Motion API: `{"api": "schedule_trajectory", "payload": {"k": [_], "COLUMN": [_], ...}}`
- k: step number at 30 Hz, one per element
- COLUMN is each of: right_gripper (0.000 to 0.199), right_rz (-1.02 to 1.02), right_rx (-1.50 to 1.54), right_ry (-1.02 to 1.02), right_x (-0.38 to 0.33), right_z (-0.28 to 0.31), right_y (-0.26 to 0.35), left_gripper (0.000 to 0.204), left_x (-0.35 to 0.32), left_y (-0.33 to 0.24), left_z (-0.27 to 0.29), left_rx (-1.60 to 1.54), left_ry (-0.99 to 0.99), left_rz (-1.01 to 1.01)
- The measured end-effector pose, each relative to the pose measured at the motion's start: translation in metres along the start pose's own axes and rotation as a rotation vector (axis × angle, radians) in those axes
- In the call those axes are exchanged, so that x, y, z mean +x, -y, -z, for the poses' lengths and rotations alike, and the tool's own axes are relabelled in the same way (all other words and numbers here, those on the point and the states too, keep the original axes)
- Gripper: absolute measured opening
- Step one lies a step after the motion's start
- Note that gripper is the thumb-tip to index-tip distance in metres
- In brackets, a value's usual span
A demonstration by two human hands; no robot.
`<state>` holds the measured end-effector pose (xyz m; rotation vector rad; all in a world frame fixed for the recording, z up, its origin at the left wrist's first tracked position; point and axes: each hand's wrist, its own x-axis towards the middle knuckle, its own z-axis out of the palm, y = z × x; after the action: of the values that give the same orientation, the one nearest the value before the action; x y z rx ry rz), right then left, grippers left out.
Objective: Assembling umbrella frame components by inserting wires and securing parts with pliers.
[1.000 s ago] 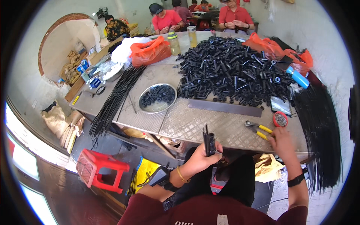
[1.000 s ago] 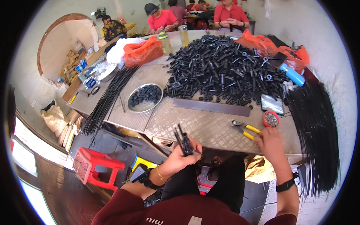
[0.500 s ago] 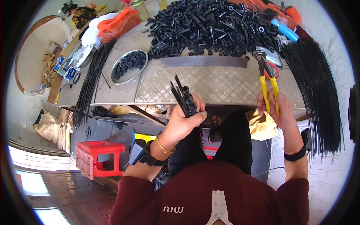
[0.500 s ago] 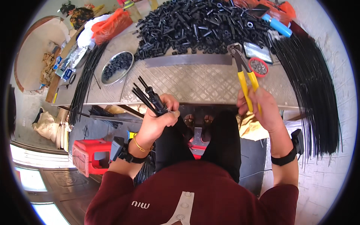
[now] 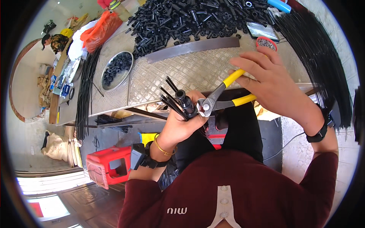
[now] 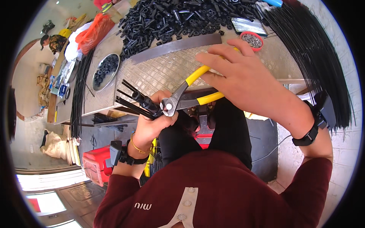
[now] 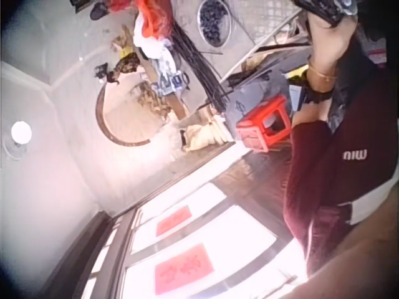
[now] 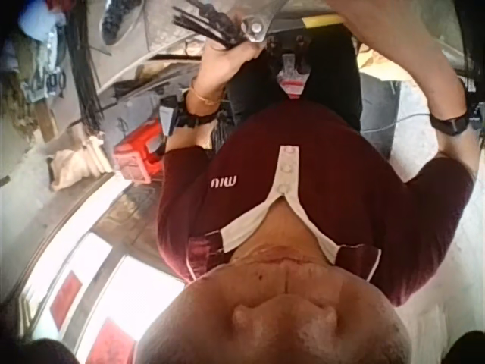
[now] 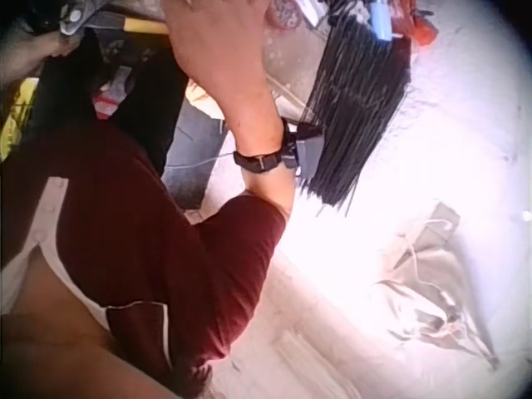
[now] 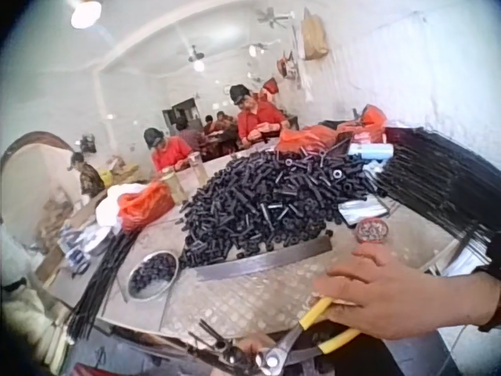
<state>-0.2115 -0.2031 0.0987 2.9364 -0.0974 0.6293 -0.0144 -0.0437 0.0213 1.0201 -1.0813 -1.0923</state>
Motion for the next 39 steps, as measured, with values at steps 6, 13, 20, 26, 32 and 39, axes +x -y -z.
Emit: {"api": "schedule_trajectory", "payload": {"k": [6, 13, 20, 26, 32, 39], "right_gripper": [0.02, 0.018, 0.024, 0.028, 0.032, 0.035], "right_rz": [0.132, 0.082, -0.262, -0.195, -0.027, -0.024], "right_rx": [0.055, 0.216, 0.793, 0.754, 0.661, 0.708], "right_ry": [0.025, 0.175, 0.66, 0.595, 0.436, 0.422], "right_x": [0.002, -0.011, -0.009, -0.017, -0.022, -0.019], "right_z": [-0.012, -0.01, 0.011, 0.009, -0.01, -0.021], "right_y": [-0.022, -0.016, -0.007, -0.007, -0.012, -0.01], "left_gripper": [0.038, 0.017, 0.025, 0.025, 0.022, 0.022], "left_x": [0.0, 0.003, 0.01, 0.01, 0.012, 0.008], "left_y": [-0.01, 0.003, 0.013, 0.004, 0.007, 0.002], "left_z": [0.002, 0.004, 0.001, -0.009, 0.001, 0.005], "left_rx": [0.121, -0.016, 0.218, 0.261, 0.255, 0.196], "left_ry": [0.198, 0.073, 0.037, -0.004, 0.117, 0.125], "left_rz": [0.075, -0.012, -0.198, -0.093, -0.164, -0.067]}}
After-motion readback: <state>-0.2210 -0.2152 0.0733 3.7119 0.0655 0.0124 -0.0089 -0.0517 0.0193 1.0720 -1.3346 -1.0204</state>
